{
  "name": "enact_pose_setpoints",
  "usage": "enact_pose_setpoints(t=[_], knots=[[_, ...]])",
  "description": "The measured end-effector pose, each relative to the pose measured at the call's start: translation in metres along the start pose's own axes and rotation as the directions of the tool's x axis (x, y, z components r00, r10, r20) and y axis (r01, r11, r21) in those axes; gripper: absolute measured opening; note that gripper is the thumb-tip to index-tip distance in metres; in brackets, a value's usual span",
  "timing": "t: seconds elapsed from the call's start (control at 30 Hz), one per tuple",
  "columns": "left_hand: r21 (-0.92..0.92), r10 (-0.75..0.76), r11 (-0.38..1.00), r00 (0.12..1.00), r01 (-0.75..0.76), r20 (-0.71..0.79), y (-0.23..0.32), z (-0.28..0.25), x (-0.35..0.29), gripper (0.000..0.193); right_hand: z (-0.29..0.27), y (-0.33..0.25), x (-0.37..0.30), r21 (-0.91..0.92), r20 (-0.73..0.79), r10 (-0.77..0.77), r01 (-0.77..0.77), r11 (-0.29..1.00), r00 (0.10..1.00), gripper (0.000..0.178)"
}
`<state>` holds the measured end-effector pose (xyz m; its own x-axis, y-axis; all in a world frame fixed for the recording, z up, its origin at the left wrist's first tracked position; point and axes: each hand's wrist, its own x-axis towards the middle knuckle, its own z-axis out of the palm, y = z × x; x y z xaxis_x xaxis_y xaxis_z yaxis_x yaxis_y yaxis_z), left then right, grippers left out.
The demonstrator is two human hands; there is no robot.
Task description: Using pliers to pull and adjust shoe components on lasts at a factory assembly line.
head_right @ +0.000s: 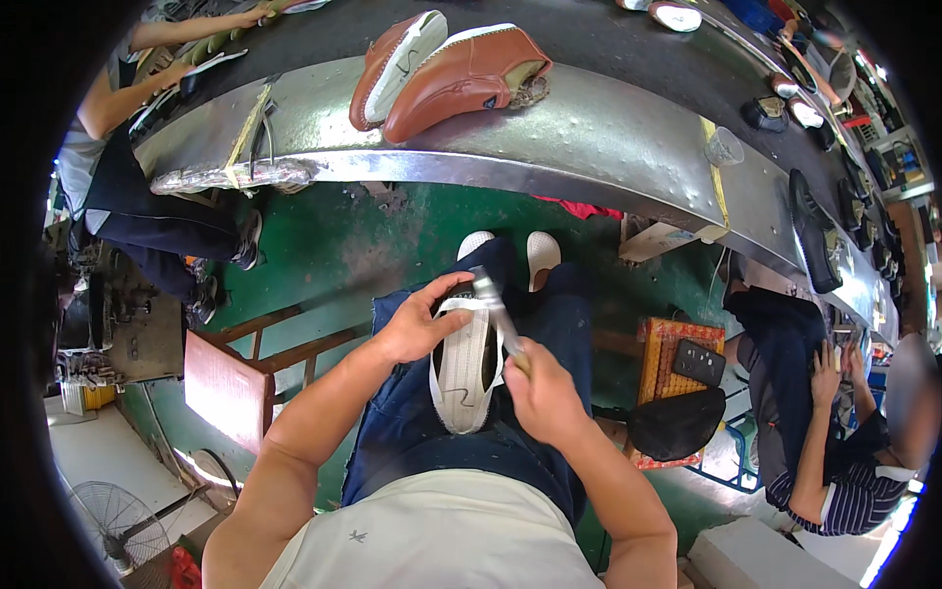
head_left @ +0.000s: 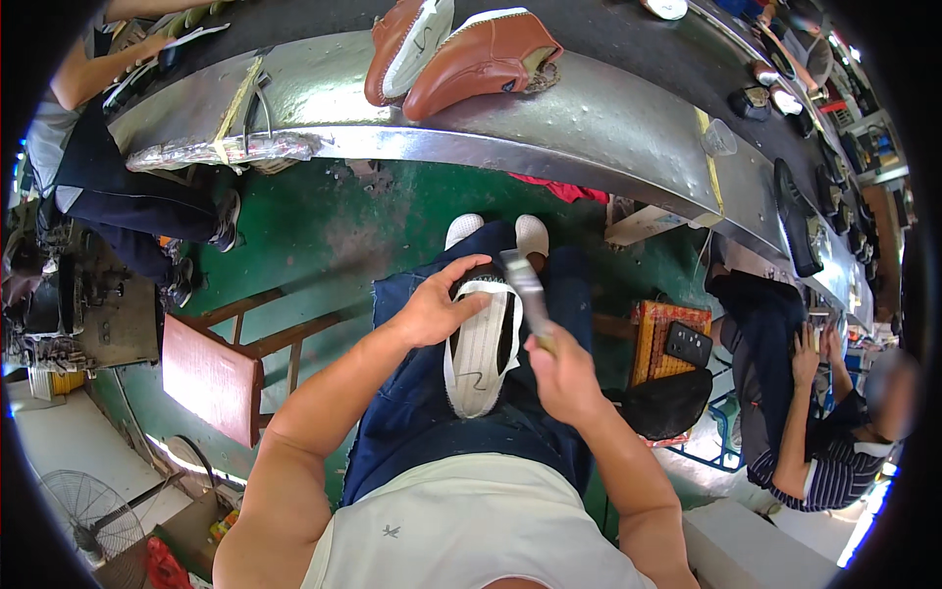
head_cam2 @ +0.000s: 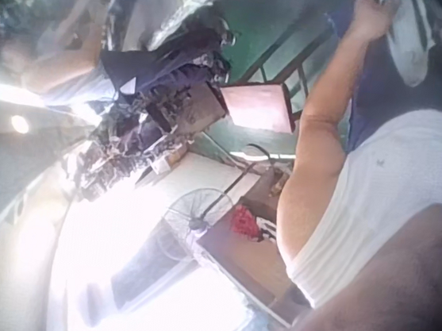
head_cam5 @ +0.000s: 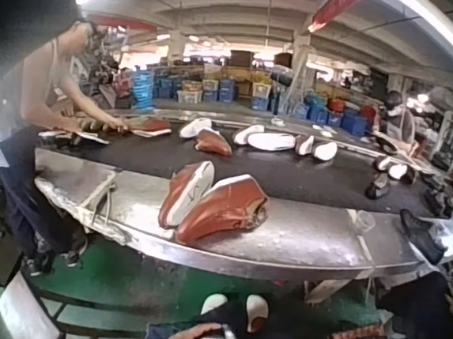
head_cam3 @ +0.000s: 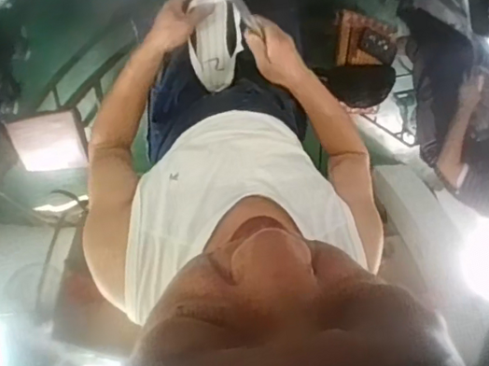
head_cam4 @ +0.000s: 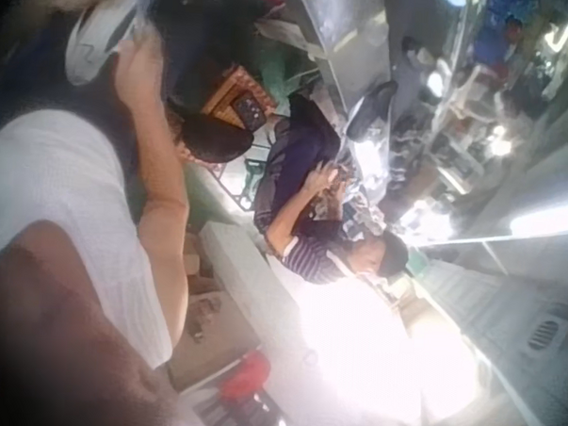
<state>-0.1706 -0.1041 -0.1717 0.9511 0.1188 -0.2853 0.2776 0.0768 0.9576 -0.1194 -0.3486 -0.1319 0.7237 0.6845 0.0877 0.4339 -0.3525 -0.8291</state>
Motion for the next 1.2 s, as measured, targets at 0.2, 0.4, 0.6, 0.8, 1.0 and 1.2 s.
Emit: enact_pose_setpoints(t=[0.2, 0.4, 0.6, 0.8, 1.0, 1.2], knots=[[0.283, 0.16, 0.951, 0.981, -0.123, -0.11, -0.029, -0.008, -0.015, 0.07, 0.0, 0.012, -0.012, 0.098, 0.273, 0.249, -0.285, 0.954, 0.929, 0.023], [0.292, -0.103, 0.939, 0.96, 0.18, -0.261, -0.04, 0.021, -0.084, 0.033, 0.054, 0.031, -0.023, 0.027, 0.012, 0.305, -0.305, 0.952, 0.952, 0.069], [0.251, 0.037, 0.968, 0.997, -0.02, -0.061, -0.032, 0.044, -0.071, 0.072, 0.045, 0.048, -0.051, 0.415, 0.212, 0.485, -0.528, 0.741, 0.848, 0.036], [-0.104, -0.195, 0.967, 0.939, 0.233, 0.283, -0.063, 0.064, -0.04, 0.089, 0.004, 0.086, -0.103, 0.394, 0.143, 0.556, -0.562, 0.727, 0.819, 0.037], [-0.044, -0.215, 0.969, 0.913, 0.245, 0.348, -0.08, 0.079, -0.046, 0.099, -0.073, 0.031, -0.122, -0.151, 0.328, 0.527, -0.507, 0.848, 0.784, 0.049], [-0.265, -0.136, 0.93, 0.908, 0.255, 0.396, -0.075, 0.093, -0.052, 0.091, -0.073, 0.027, -0.09, -0.32, 0.324, 0.031, 0.078, 0.944, 0.946, 0.046]])
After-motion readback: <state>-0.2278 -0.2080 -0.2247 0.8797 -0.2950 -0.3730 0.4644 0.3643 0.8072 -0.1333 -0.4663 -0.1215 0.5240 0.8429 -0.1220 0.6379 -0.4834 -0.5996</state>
